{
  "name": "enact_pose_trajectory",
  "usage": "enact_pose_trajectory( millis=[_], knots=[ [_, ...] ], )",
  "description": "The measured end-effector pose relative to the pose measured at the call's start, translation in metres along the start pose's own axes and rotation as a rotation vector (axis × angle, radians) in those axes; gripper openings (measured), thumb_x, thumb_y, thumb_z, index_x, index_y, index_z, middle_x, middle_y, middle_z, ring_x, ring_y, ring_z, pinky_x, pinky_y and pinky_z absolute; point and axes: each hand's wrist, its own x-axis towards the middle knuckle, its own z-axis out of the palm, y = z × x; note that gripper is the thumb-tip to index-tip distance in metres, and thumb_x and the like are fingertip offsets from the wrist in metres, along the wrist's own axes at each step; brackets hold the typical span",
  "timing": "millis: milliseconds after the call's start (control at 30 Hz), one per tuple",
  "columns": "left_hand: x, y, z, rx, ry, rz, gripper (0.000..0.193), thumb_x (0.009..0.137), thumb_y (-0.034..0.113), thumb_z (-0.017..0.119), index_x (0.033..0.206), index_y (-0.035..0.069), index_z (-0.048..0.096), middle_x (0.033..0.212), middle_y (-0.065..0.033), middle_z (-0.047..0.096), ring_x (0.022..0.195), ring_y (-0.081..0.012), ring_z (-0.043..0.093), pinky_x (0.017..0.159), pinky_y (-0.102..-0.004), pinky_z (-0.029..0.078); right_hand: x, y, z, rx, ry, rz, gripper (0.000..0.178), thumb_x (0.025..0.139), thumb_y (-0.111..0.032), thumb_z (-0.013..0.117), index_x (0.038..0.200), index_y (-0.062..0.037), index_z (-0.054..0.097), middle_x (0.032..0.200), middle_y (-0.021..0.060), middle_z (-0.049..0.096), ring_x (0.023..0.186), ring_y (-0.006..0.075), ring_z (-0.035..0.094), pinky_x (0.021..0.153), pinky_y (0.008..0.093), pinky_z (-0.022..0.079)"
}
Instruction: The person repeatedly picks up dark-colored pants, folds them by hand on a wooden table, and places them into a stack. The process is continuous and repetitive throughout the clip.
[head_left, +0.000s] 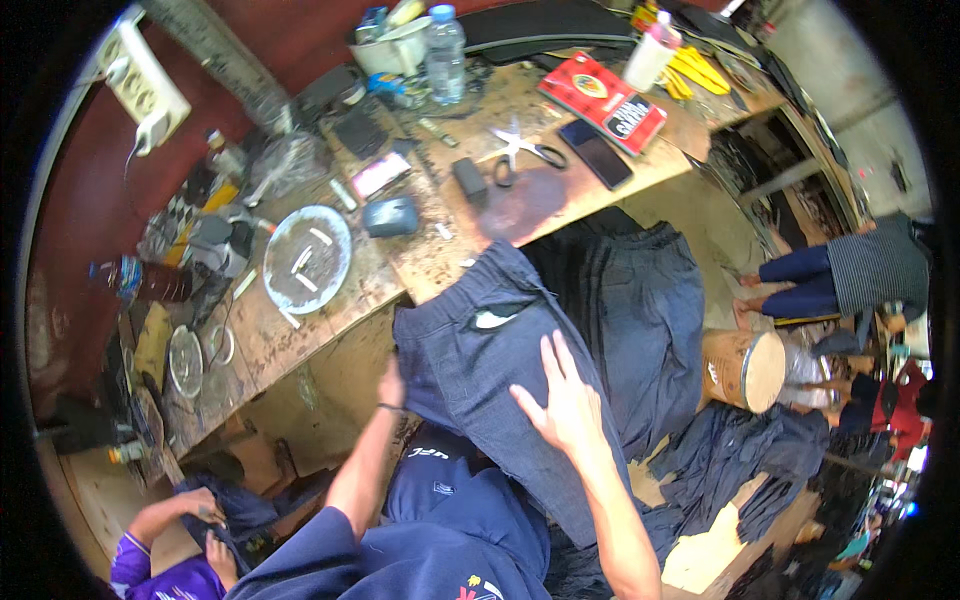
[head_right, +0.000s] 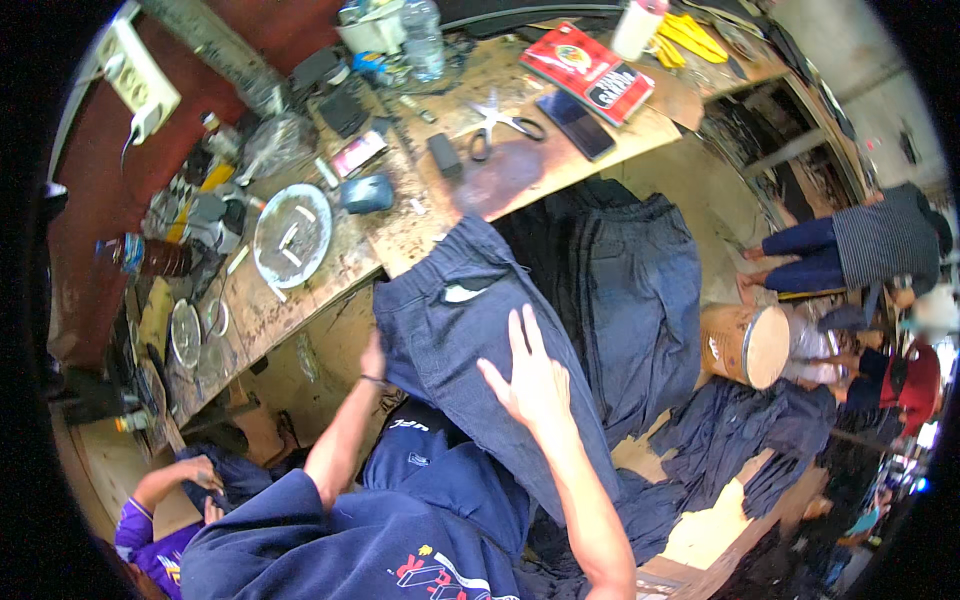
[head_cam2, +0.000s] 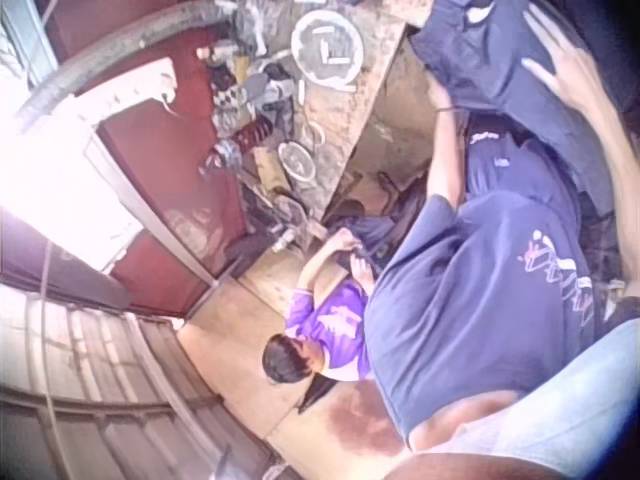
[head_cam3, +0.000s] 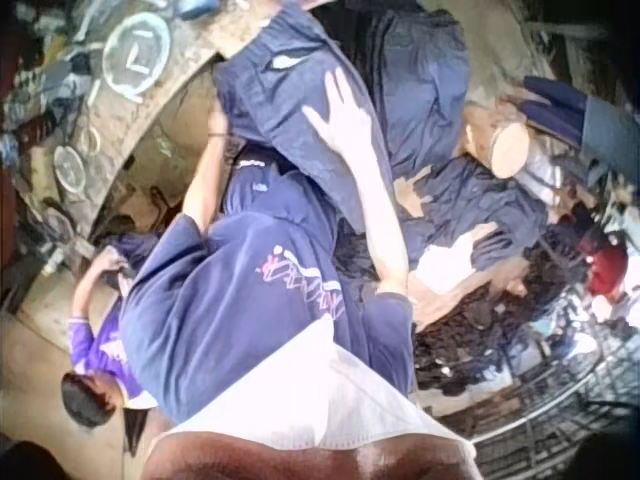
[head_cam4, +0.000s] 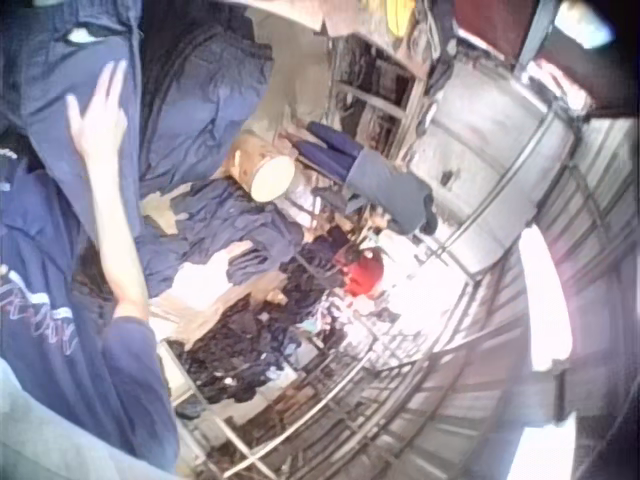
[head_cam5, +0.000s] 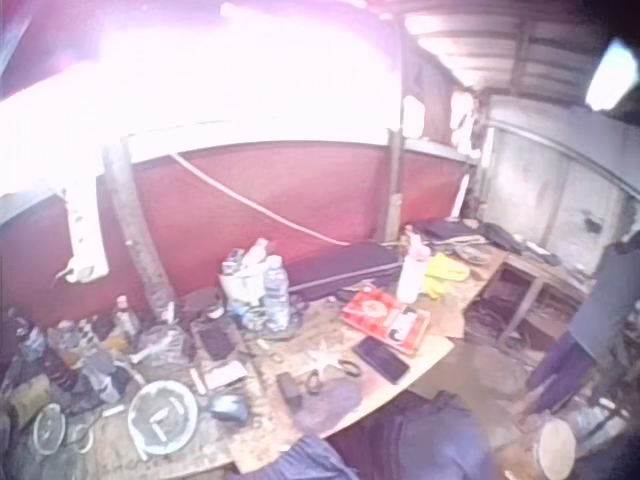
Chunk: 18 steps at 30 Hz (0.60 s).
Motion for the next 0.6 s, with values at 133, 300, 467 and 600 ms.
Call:
enact_pose_trajectory(
  millis=[133, 300, 467, 600],
  knots=[
    [-0.043, 0.064, -0.106, -0.363, -0.389, -0.335, 0.065, 0.107, 0.056, 0.060, 0.139, -0.001, 0.065, 0.127, -0.0171, 0.075, 0.114, -0.0251, 0.074, 0.099, -0.0441, 0.061, 0.034, -0.044, 0.021, -0.269, -0.033, -0.009, 0.082, 0.095, -0.046, 0.071, 0.158, 0.0001, 0.044, 0.169, 0.0218, 0.037, 0.091, 0.0402, 0.077, 0.077, 0.0479, 0.063],
    [-0.069, 0.102, -0.119, -0.472, -0.544, -0.334, 0.050, 0.104, 0.035, 0.071, 0.135, -0.003, 0.064, 0.129, -0.0159, 0.074, 0.116, -0.0285, 0.073, 0.104, -0.0480, 0.059, 0.019, -0.070, 0.053, -0.237, -0.235, -0.221, 0.071, 0.095, -0.044, 0.071, 0.151, -0.0039, 0.055, 0.159, 0.0271, 0.049, 0.077, 0.0380, 0.077, 0.068, 0.0467, 0.063],
    [-0.063, 0.066, -0.051, -0.549, -0.189, -0.288, 0.056, 0.107, 0.047, 0.064, 0.131, -0.004, 0.066, 0.125, -0.0132, 0.075, 0.111, -0.0251, 0.072, 0.103, -0.0439, 0.056, 0.018, -0.058, 0.057, -0.030, 0.394, 0.037, 0.062, 0.092, -0.025, 0.081, 0.145, 0.0009, 0.060, 0.123, 0.0199, 0.063, 0.109, 0.0368, 0.060, 0.097, 0.0492, 0.051],
    [-0.052, 0.043, -0.029, 0.198, -0.041, -0.078, 0.071, 0.107, 0.063, 0.054, 0.075, -0.001, 0.062, 0.071, -0.0051, 0.060, 0.070, -0.0162, 0.053, 0.066, -0.0399, 0.046, 0.022, -0.041, 0.047, -0.078, 0.366, -0.205, 0.086, 0.091, -0.017, 0.081, 0.162, 0.0041, 0.038, 0.121, 0.0230, 0.062, 0.109, 0.0388, 0.057, 0.100, 0.0466, 0.049]
  ],
)
